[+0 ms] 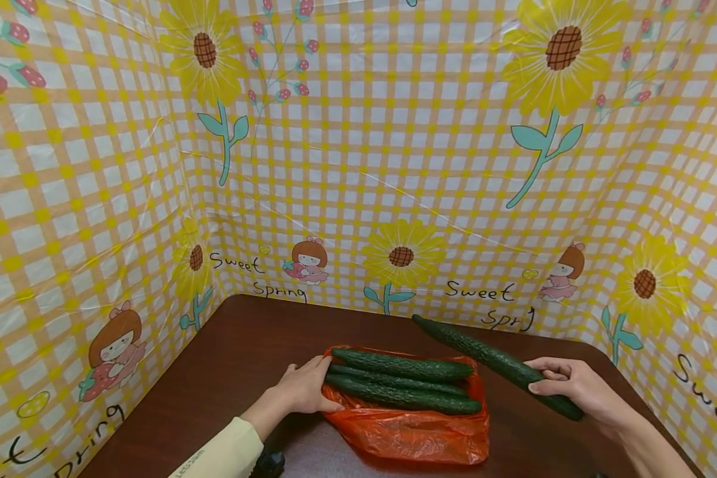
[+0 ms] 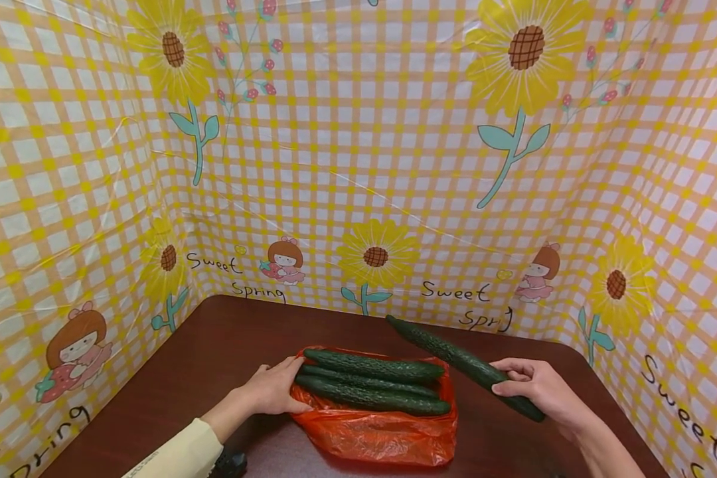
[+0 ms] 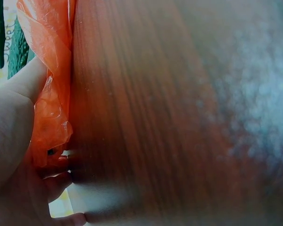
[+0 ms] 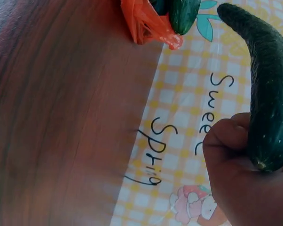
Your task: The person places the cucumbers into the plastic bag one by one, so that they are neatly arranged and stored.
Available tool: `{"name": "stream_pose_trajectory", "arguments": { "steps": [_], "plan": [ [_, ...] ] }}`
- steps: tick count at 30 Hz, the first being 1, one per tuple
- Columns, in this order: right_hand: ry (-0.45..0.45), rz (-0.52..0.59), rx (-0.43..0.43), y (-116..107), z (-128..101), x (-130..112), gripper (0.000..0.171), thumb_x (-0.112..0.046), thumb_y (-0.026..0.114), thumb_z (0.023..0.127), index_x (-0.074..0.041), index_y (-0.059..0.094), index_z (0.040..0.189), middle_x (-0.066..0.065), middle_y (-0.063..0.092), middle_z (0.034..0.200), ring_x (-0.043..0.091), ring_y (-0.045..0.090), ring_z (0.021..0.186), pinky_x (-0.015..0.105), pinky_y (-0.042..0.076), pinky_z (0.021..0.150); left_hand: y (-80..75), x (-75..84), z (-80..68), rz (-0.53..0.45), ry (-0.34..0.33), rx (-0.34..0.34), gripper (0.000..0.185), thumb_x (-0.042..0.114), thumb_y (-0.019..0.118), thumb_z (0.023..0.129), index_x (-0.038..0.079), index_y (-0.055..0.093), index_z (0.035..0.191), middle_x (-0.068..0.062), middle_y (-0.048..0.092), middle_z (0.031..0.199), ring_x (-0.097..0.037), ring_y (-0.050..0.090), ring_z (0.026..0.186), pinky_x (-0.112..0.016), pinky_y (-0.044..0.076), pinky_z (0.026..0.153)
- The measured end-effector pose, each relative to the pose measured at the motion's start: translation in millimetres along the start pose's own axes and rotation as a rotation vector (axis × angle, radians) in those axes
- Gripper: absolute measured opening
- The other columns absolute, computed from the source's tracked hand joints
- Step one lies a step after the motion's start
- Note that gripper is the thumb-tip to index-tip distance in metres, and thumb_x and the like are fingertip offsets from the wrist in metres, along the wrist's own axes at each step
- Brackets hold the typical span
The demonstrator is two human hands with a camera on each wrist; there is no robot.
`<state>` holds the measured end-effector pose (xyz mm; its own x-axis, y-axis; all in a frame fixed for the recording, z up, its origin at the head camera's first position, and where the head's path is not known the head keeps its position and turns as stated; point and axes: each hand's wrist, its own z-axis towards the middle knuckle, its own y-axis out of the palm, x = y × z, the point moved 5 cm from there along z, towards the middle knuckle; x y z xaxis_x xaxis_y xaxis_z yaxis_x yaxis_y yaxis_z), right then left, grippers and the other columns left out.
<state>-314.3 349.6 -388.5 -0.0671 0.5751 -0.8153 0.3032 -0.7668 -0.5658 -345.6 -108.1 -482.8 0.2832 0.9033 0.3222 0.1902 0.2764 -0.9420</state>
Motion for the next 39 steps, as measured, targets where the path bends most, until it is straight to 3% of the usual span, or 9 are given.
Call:
{"name": "stream_pose_trajectory", "arguments": {
  "steps": [7, 11, 21, 24, 26, 28, 30, 34, 39],
  "plan": [
    [-0.05, 0.008, -0.052, 11.5, 12.4, -8.2, 0.051, -0.026, 0.062, 0.087, -0.004, 0.05, 0.131, 0.02, 0.047, 0.134, 0.033, 0.047, 0.121, 0.05, 0.043, 0.089, 0.2, -0.4, 0.7, 0.014, 0.001, -0.001, 0.107, 0.072, 0.063, 0.066, 0.014, 0.024, 0.147, -0.007, 0.029, 0.149, -0.023, 0.029, 0.136, -0.058, 0.021, 0.104],
    [-0.074, 0.023, -0.087, 18.2, 18.2, -13.3, 0.05, -0.025, 0.063, 0.087, -0.004, 0.05, 0.13, 0.024, 0.036, 0.142, 0.05, 0.025, 0.13, 0.056, 0.037, 0.094, -0.1, 0.0, 0.6, 0.021, 0.002, -0.001, 0.107, 0.072, 0.063, 0.066, 0.014, 0.025, 0.147, -0.007, 0.029, 0.149, -0.023, 0.029, 0.136, -0.058, 0.022, 0.104],
    [-0.154, 0.042, -0.179, 34.4, 30.9, -27.4, 0.048, -0.019, 0.062, 0.087, -0.002, 0.05, 0.13, 0.031, 0.023, 0.145, 0.051, 0.022, 0.13, 0.055, 0.038, 0.095, 1.0, -0.6, 2.0, 0.031, -0.001, -0.003, 0.106, 0.072, 0.063, 0.067, 0.014, 0.025, 0.147, -0.007, 0.029, 0.149, -0.023, 0.029, 0.136, -0.057, 0.022, 0.104],
    [-0.176, 0.034, -0.204, 40.5, 36.8, -31.1, 0.046, -0.017, 0.062, 0.086, -0.002, 0.051, 0.129, 0.022, 0.055, 0.09, 0.045, 0.049, 0.111, 0.043, 0.045, 0.087, 1.2, -1.1, 2.2, 0.031, -0.001, -0.002, 0.107, 0.072, 0.063, 0.066, 0.014, 0.025, 0.147, -0.007, 0.029, 0.149, -0.023, 0.029, 0.136, -0.057, 0.022, 0.104],
    [-0.202, 0.039, -0.233, 44.6, 40.3, -33.8, 0.044, -0.013, 0.061, 0.087, 0.0, 0.051, 0.128, 0.003, 0.029, 0.061, 0.03, 0.048, 0.067, 0.032, 0.042, 0.07, 0.9, -1.1, 2.1, 0.027, 0.0, 0.0, 0.107, 0.072, 0.063, 0.066, 0.014, 0.025, 0.147, -0.007, 0.029, 0.149, -0.023, 0.03, 0.136, -0.058, 0.022, 0.104],
    [-0.223, 0.057, -0.271, 48.7, 43.3, -36.3, 0.043, -0.01, 0.059, 0.087, 0.003, 0.051, 0.127, 0.0, 0.006, 0.064, 0.022, 0.022, 0.055, 0.03, 0.032, 0.061, 0.9, -1.0, 2.1, 0.025, 0.002, 0.001, 0.107, 0.072, 0.063, 0.066, 0.014, 0.025, 0.147, -0.007, 0.029, 0.149, -0.023, 0.03, 0.136, -0.058, 0.022, 0.104],
    [-0.239, 0.073, -0.302, 52.8, 45.5, -39.0, 0.042, -0.008, 0.058, 0.087, 0.004, 0.05, 0.126, -0.004, 0.009, 0.063, 0.016, 0.016, 0.055, 0.031, 0.029, 0.059, 0.4, -0.7, 1.8, 0.025, 0.005, 0.002, 0.107, 0.072, 0.063, 0.066, 0.014, 0.025, 0.147, -0.007, 0.03, 0.149, -0.023, 0.03, 0.136, -0.058, 0.022, 0.103],
    [-0.239, 0.056, -0.314, 59.2, 49.9, -42.5, 0.04, -0.011, 0.059, 0.087, 0.0, 0.054, 0.125, -0.005, 0.04, 0.074, 0.008, 0.043, 0.077, 0.032, 0.035, 0.067, 0.1, -0.4, 1.5, 0.026, 0.008, 0.005, 0.107, 0.072, 0.063, 0.066, 0.014, 0.025, 0.147, -0.007, 0.03, 0.149, -0.023, 0.029, 0.136, -0.058, 0.023, 0.103],
    [-0.255, 0.044, -0.338, 69.2, 56.3, -46.1, 0.041, -0.014, 0.061, 0.086, -0.002, 0.055, 0.125, 0.026, 0.046, 0.131, 0.039, 0.033, 0.13, 0.051, 0.04, 0.093, -0.2, -0.7, 1.4, 0.021, 0.007, 0.002, 0.107, 0.072, 0.063, 0.066, 0.013, 0.025, 0.147, -0.007, 0.029, 0.149, -0.023, 0.029, 0.136, -0.058, 0.022, 0.103]
  ]
}}
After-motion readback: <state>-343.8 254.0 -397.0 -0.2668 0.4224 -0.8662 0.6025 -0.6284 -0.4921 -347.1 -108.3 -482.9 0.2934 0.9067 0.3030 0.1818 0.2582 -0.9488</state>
